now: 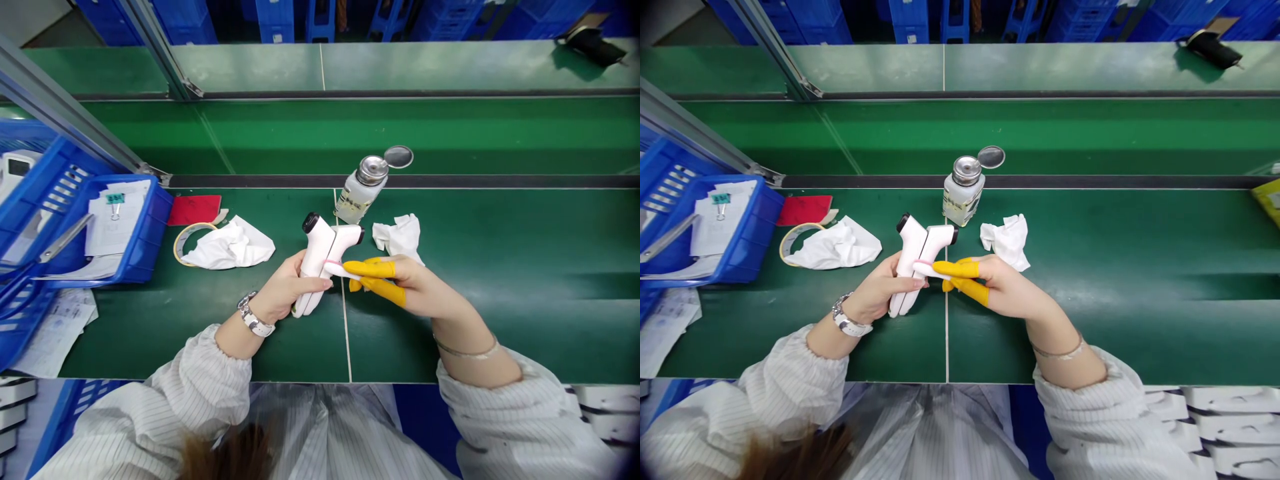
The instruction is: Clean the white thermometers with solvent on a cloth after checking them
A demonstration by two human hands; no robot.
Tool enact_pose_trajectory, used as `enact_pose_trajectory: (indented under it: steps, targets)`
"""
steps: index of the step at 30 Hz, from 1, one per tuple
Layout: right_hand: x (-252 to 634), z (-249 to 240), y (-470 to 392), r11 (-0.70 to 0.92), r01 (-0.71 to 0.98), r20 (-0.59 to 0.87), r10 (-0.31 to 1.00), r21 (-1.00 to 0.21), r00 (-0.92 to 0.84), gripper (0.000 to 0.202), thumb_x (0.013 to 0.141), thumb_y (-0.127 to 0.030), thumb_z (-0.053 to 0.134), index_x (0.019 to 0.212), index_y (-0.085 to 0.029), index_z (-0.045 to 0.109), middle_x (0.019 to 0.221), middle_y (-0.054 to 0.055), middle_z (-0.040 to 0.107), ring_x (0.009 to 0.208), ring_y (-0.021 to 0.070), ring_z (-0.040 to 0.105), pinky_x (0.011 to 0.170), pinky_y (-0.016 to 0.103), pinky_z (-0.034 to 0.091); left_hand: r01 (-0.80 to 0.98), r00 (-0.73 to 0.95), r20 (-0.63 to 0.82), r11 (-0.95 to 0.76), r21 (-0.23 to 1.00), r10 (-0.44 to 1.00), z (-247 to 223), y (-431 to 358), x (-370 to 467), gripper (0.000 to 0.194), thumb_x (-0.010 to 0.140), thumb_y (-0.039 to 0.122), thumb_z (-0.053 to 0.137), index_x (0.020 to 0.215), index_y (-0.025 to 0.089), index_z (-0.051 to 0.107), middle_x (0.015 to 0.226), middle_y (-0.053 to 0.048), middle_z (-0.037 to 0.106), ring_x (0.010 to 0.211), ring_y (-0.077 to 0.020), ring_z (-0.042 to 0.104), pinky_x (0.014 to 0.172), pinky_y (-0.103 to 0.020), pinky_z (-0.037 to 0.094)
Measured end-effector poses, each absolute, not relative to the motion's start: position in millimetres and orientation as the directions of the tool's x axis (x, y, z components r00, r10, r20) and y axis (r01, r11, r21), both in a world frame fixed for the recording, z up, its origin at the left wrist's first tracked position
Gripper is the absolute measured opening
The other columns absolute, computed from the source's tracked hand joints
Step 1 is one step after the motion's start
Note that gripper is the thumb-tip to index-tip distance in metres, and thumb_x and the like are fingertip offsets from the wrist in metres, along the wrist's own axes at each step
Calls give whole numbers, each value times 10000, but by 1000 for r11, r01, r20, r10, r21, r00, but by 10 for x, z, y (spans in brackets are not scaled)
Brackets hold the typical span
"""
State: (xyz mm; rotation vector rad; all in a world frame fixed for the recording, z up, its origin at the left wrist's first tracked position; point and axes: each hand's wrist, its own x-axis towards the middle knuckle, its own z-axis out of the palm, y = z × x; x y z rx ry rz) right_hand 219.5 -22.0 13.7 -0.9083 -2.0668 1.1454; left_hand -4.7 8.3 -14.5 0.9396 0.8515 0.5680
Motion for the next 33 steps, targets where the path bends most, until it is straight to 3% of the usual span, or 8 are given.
enact_pose_trajectory:
  steps: [5, 8, 14, 18, 22, 25, 29, 33]
  targets:
    - [2184, 151, -223, 359, 371, 115, 833, -856, -542, 350, 888, -212, 481, 1230, -205, 552, 967, 81, 680, 838, 155, 628, 755, 283, 510, -70, 553, -383, 500, 863, 740, -164, 95, -49, 427, 623, 235, 766, 992, 174, 560, 803, 1, 601, 719, -117, 554, 630, -220, 410]
    - [2200, 138, -226, 273, 397, 73, 890, -876, -451, 355, 887, -240, 480, 1233, -205, 551, 938, 70, 678, 773, 146, 617, 720, 281, 511, -88, 558, -380, 508, 857, 738, -153, 107, -41, 431, 628, 215, 759, 1010, 178, 561, 928, -25, 628, 743, -114, 561, 673, -234, 428]
    - [2202, 8, -231, 33, 221, -1, 988, -975, -154, 353, 864, -343, 526, 1191, -226, 585, 768, 23, 634, 598, 105, 523, 556, 241, 471, -113, 574, -375, 524, 844, 728, -131, 108, -29, 479, 625, 191, 754, 1060, 185, 555, 1108, -83, 629, 754, -126, 582, 699, -258, 435]
    - [2178, 6, -216, -25, 234, -81, 969, -972, -232, 379, 859, -358, 531, 1191, -186, 589, 689, 24, 607, 569, 104, 508, 514, 232, 443, -128, 587, -369, 533, 837, 721, -150, 105, -29, 489, 621, 186, 756, 1068, 186, 558, 1098, -79, 634, 760, -127, 585, 714, -258, 437]
    - [2200, 74, -211, -21, 291, -116, 942, -957, -315, 381, 867, -339, 518, 1208, -180, 575, 758, 41, 633, 589, 102, 521, 527, 232, 459, -123, 593, -358, 520, 845, 721, -165, 109, -33, 452, 631, 182, 751, 1044, 176, 568, 1071, -65, 636, 752, -112, 574, 710, -242, 438]
    - [2222, 78, -216, -4, 250, -87, 943, -968, -322, 361, 864, -334, 527, 1191, -196, 588, 812, 44, 640, 591, 99, 526, 542, 238, 473, -119, 591, -348, 506, 854, 728, -159, 112, -33, 436, 638, 179, 748, 1036, 176, 571, 1064, -62, 636, 755, -107, 571, 718, -239, 437]
    - [2198, 43, -217, 61, 296, -3, 977, -953, -212, 340, 871, -336, 514, 1177, -215, 599, 723, 21, 618, 579, 102, 517, 530, 229, 461, -129, 607, -347, 519, 845, 715, -149, 117, -29, 454, 629, 183, 752, 1045, 194, 570, 1077, -60, 634, 755, -113, 574, 725, -251, 436]
    - [2170, 74, -212, 149, 353, -2, 920, -924, -392, 338, 885, -314, 482, 1175, -184, 597, 725, 30, 625, 583, 105, 543, 542, 233, 485, -87, 578, -372, 508, 857, 727, -166, 120, -32, 425, 620, 191, 754, 1004, 173, 574, 926, -35, 643, 739, -127, 569, 706, -257, 431]
